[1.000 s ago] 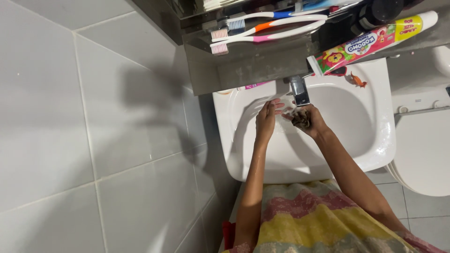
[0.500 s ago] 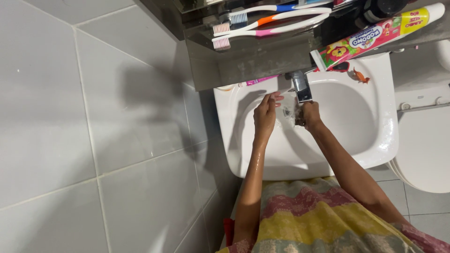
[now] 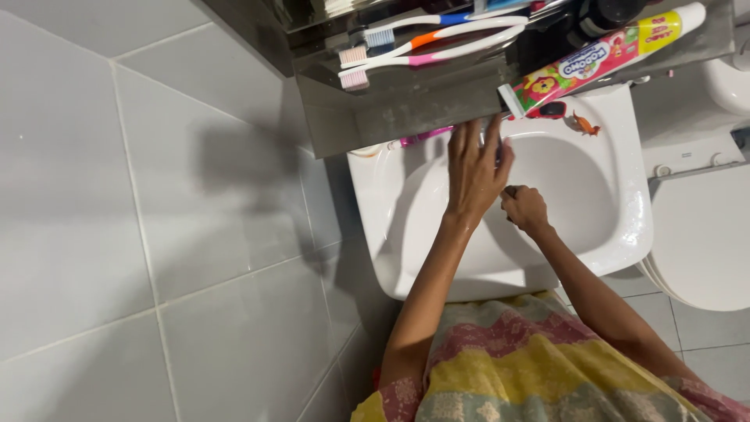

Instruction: Hand-washing clothes in a bucket within a bathroom environment.

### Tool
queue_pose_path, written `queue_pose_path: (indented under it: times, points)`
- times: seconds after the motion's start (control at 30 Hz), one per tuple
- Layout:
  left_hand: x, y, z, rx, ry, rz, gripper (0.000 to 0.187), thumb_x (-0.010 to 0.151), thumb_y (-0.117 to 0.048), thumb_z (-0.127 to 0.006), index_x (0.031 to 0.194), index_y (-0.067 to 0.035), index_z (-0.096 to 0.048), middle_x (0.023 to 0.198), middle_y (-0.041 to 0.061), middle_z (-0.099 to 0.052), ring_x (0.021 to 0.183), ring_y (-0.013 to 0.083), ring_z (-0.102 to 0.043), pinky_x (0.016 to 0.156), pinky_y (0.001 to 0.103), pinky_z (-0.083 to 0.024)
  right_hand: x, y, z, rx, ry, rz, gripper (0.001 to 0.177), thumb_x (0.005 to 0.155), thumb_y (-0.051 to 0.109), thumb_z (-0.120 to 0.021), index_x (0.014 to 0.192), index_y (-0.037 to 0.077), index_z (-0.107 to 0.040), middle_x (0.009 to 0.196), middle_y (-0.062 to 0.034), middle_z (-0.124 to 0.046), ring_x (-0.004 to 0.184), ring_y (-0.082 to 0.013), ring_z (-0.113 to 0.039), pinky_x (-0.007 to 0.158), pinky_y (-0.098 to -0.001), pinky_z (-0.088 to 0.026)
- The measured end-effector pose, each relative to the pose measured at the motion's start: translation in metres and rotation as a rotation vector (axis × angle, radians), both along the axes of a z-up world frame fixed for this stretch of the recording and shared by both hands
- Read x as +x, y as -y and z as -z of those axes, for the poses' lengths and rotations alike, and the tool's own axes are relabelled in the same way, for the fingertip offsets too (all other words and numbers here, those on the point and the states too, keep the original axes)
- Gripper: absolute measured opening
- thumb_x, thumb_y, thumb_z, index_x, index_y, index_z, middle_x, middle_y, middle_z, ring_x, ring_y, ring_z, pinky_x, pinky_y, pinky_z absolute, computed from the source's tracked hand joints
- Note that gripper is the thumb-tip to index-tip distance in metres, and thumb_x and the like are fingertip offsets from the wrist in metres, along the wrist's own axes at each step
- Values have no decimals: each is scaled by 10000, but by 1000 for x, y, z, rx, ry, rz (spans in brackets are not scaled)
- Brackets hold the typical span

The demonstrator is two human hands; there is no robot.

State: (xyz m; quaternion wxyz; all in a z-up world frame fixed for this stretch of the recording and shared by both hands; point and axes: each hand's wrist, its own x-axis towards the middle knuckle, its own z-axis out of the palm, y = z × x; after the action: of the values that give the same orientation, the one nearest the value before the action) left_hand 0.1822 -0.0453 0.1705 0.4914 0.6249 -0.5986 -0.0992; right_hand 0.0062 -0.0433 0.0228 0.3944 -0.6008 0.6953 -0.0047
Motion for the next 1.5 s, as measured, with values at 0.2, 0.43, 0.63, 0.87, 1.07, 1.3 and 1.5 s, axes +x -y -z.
queue_pose_path:
  times: [0.2, 0.43, 0.63, 0.87, 1.07, 1.3, 1.5]
  points:
    - [-18, 14, 36, 7, 274, 51, 532, 984, -392, -605, 1354, -9, -595, 1423, 189, -570, 1382, 360, -492, 1210, 592, -302, -11, -6, -2, 19, 105, 83, 523, 990, 503, -540, 807, 52, -732, 618, -81, -692, 507, -211, -667, 608, -362, -549]
    - [-19, 14, 50, 64, 286, 69, 493, 1027, -392, -598, 1361, -30, -600, 1434, 126, -586, 1391, 306, -519, 1238, 557, -317, -14, -14, -34, 145, 405, 368, 592, 979, 588, -567, 872, 16, -676, 640, -73, -625, 506, -180, -621, 544, -365, -516]
    - [-31, 1, 61, 74, 356, 99, 539, 1041, -324, -573, 1519, -83, -511, 1569, 70, -512, 1463, 260, -468, 1223, 544, -289, -44, -23, -32, 145, 537, 451, 589, 979, 598, -556, 943, 23, -683, 763, -91, -665, 688, -192, -662, 673, -315, -535]
    - [-71, -35, 37, 120, 286, 44, 517, 1055, -197, -528, 1555, -77, -466, 1651, 121, -397, 1512, 289, -407, 1233, 540, -261, -89, -38, -39, 237, 560, 523, 616, 913, 609, -573, 1211, 72, -614, 1009, -108, -692, 917, -224, -691, 818, -383, -572]
    - [-193, -90, 35, 120, 121, 171, 466, 1010, -79, -528, 1476, -84, -541, 1571, 110, -492, 1372, 276, -513, 1210, 527, -311, -188, -70, -88, 288, 729, 658, 780, 909, 692, -452, 1379, 74, -524, 1142, -154, -735, 1042, -267, -718, 903, -420, -567]
    - [-399, -131, 19, 208, 33, 633, 321, 996, -32, -558, 1303, -70, -648, 1233, 112, -688, 1127, 288, -647, 1126, 508, -381, -423, -149, -111, 64, 950, 990, 797, 969, 706, -368, 1384, 49, -547, 1124, -159, -716, 967, -271, -691, 886, -479, -553]
    - [-568, -172, 28, 411, -133, 1142, 254, 992, -46, -529, 1183, -73, -694, 988, 84, -755, 833, 268, -720, 825, 398, -553, -652, -285, -47, -69, 679, 1339, 660, 979, 670, -487, 1356, 132, -545, 1137, -75, -682, 980, -184, -672, 875, -433, -537]
